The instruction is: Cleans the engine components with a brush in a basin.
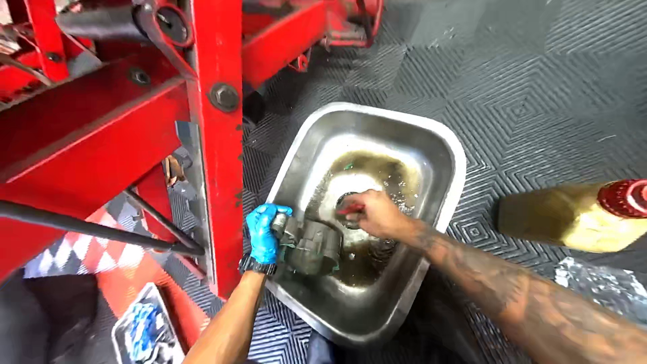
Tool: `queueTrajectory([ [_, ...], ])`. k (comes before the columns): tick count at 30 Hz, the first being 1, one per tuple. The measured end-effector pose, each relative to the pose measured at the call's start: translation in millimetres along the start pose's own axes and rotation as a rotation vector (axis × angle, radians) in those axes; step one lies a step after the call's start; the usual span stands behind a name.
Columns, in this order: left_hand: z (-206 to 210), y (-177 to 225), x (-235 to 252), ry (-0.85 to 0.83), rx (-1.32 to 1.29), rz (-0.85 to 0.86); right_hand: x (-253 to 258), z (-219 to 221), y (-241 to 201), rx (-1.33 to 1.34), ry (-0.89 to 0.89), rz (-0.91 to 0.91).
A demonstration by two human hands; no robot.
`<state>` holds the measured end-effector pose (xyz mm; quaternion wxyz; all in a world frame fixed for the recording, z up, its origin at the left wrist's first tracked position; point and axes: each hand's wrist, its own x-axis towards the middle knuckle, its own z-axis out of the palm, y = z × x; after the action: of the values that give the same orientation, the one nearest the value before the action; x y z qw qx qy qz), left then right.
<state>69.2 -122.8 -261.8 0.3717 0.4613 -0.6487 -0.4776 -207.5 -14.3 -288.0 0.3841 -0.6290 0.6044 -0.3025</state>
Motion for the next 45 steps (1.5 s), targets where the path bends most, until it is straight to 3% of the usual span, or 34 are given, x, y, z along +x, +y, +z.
queueTrajectory([
  [3,1.5,13.2,-2.3,-0.042,0.146,-0.124,-27.6,-1.0,12.5,-0.213,-0.088,0.134],
  [5,-2.8,24.7,6.2,-0.24,0.295,-0.147,-44.6,4.1,11.2,-0.381,-0.222,0.191],
  [7,-2.7,24.2,20.5,-0.329,0.372,-0.193,-45.2,-5.7,-7.3,-0.368,-0.118,0.165],
  [9,4.2,25.0,27.0,-0.294,0.363,-0.272,-38.2,-18.0,-32.1,-0.254,0.079,0.067],
  [11,11.0,27.7,31.4,-0.278,0.335,-0.326,-21.1,-21.0,-44.6,-0.244,0.152,-0.031],
  [15,9.6,34.3,31.0,-0.293,0.32,-0.43,-14.6,-5.7,-9.6,-0.538,-0.141,0.158],
  [18,3.1,34.5,30.8,-0.368,0.417,-0.564,-39.0,-2.9,0.9,-0.538,-0.349,0.195],
  [21,7.7,17.3,29.2,-0.41,0.337,-0.671,-39.5,-15.8,-15.8,-0.207,-0.051,0.177],
  [23,15.6,17.4,23.7,-0.37,0.196,-0.717,-29.1,-7.8,-42.2,0.06,0.102,0.038],
  [25,23.1,27.7,16.4,-0.338,0.17,-0.687,-13.9,18.1,-52.0,0.315,0.14,-0.191],
  [27,24.6,31.2,13.6,-0.343,0.181,-0.668,-5.6,40.1,-34.7,0.327,0.142,-0.275],
  [29,23.5,31.0,16.9,-0.329,0.18,-0.693,-7.0,34.6,-22.3,0.19,0.157,-0.205],
  [32,27.3,32.2,22.0,-0.333,0.191,-0.706,-10.9,25.7,-35.5,0.235,0.217,-0.198],
  [34,30.4,35.3,13.4,-0.364,0.237,-0.7,-20.4,37.0,-28.5,0.196,0.15,-0.195],
  [36,30.2,36.6,20.4,-0.363,0.232,-0.697,-21.3,24.8,-10.4,-0.012,0.07,-0.068],
  [39,25.3,17.0,24.6,-0.337,0.188,-0.706,-26.6,8.6,-14.5,-0.073,0.088,0.059],
  [40,23.8,12.0,19.5,-0.341,0.174,-0.714,-33.4,10.8,-19.9,-0.129,-0.011,0.127],
  [43,22.4,26.6,13.0,-0.342,0.176,-0.663,-39.4,19.0,-10.8,-0.331,-0.553,0.321],
  [45,17.4,27.0,15.2,-0.339,0.177,-0.629,-38.0,10.8,-15.7,-0.407,-0.652,0.315],
])
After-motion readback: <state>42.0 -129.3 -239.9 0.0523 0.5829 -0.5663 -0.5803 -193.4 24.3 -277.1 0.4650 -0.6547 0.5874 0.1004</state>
